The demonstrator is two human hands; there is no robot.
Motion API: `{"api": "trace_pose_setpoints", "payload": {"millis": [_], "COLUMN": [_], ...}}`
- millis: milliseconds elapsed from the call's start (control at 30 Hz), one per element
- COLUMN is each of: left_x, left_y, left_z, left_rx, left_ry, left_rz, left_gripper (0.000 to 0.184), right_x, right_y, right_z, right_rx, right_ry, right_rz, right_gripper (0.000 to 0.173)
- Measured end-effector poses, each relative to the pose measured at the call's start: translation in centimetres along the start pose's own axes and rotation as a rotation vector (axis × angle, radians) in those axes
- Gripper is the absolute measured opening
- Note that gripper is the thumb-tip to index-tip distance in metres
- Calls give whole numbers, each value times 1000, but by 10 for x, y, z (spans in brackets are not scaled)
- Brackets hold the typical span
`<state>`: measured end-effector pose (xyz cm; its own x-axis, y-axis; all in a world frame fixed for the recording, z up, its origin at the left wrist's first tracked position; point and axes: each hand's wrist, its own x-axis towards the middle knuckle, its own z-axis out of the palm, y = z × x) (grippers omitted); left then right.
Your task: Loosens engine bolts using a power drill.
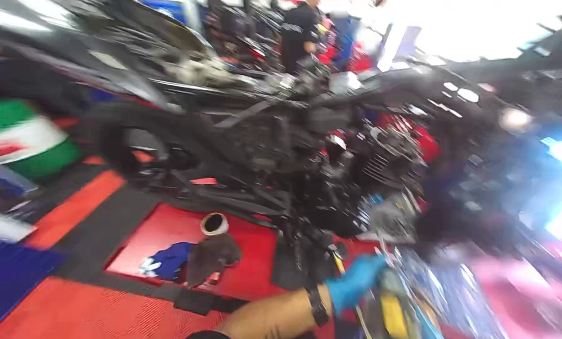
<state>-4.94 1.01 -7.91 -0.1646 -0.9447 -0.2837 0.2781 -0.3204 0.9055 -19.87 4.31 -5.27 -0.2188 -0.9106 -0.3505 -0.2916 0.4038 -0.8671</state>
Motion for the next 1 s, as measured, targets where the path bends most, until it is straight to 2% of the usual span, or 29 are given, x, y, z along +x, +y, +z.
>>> {"api": "trace_pose_setpoints", "payload": {"millis": [33,67,100,167,400,600,867,933,1000], "left_x": [9,19,26,32,35,41,47,47,38], "left_y": [-3,-5,-4,0,12,17,15,15,21], "left_z": [1,0,-4,-11,-26,-38,-48,-42,-46], "left_rx": [-25,-42,-53,-52,-73,-134,-146,-147,-101], "left_ry": [-12,-20,-20,5,116,182,135,118,148], "left_rz": [-27,-31,-34,-49,-41,-44,-49,-33,37], "left_gripper": [54,54,54,54,54,51,52,52,52], "right_x": [7,26,46,65,84,95,105,97,64], "right_y": [17,47,66,72,55,46,56,43,-16], "right_z": [-4,-4,-2,4,19,36,48,41,42], "right_rx": [-79,-212,-329,-446,-543,-590,-580,-590,-646], "right_ry": [-7,5,38,63,49,20,96,64,-140], "right_rz": [-207,-548,-758,-904,-1004,-989,-1014,-957,-729], "right_gripper": [19,24,32,40,38,38,32,30,31]}}
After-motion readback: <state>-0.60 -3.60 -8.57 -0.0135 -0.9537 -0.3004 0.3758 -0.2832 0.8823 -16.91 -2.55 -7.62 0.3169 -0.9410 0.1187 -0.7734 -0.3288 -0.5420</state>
